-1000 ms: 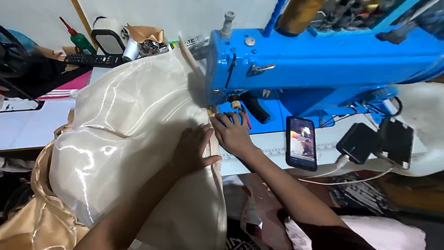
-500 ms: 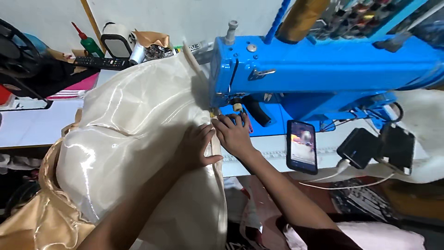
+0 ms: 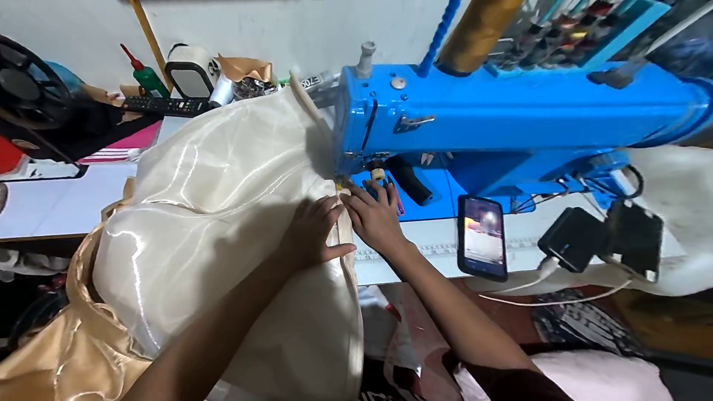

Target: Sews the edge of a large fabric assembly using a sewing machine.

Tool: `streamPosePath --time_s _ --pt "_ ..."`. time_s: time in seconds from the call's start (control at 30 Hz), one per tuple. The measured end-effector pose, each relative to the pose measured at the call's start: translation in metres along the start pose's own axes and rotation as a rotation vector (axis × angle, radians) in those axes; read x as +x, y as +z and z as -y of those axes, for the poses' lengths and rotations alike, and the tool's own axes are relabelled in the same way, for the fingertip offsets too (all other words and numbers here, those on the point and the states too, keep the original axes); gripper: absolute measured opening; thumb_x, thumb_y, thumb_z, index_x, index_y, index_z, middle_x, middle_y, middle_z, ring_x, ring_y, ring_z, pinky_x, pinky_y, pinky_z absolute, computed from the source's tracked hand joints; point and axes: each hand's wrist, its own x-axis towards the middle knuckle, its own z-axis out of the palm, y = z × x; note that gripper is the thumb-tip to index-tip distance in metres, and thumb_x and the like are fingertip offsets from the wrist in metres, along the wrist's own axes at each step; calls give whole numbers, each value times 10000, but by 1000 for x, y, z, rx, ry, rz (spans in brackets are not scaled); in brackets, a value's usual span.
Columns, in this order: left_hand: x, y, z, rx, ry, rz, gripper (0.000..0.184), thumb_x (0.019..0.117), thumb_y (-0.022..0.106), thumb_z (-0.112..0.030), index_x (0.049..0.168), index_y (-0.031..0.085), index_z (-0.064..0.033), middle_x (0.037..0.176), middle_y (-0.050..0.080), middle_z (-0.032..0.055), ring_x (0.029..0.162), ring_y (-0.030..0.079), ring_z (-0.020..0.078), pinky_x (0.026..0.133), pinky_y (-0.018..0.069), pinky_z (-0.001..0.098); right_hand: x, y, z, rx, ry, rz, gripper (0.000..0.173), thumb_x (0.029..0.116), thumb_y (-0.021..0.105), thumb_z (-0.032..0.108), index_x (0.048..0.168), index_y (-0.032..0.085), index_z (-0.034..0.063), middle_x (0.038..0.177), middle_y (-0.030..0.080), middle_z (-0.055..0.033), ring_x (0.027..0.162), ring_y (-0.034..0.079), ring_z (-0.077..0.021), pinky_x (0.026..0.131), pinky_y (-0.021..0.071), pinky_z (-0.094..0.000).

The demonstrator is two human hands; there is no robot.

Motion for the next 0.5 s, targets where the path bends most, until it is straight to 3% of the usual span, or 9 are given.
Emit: streamPosePath --time_s 0.1,0.17,0.23,0.33,0.5 --pt "4 -2 0 1 -12 -2 832 905 516 -745 1410 596 -88 1480 537 172 1409 485 316 1188 288 604 0 -1 0 -4 -1 -5 318 1049 517 234 1286 723 188 1433 615 -90 1384 470 -450 1141 201 -750" --pt "6 -2 2 1 -4 -26 811 892 544 -735 1362 630 -79 1420 564 194 1367 512 351 1176 307 609 -2 -2 0 8 -64 -69 295 971 577 134 1204 754 167 1298 667 -127 1276 540 -446 1114 254 -732" --pt "9 -1 4 -1 2 -51 788 883 574 -715 1327 648 -69 1359 585 211 1324 534 376 1159 327 613 -3 -2 0 7 -95 -100 300 925 625 63 1169 769 161 1202 696 -114 1211 577 -421 1094 294 -716" --pt "12 -1 6 -5 5 -48 790 878 590 -705 1340 640 -66 1272 609 209 1274 558 375 1160 319 620 -2 -2 2 -22 -47 -67 327 914 643 23 1184 763 162 1208 696 -96 1216 576 -416 1097 282 -726" --pt "17 -9 3 7 45 -68 621 878 651 -629 1073 717 -43 1081 673 175 1116 648 352 1117 383 610 1 -2 4 -59 -27 -51 371 924 633 22 1236 750 185 1254 688 -91 1233 572 -413 1106 263 -734"
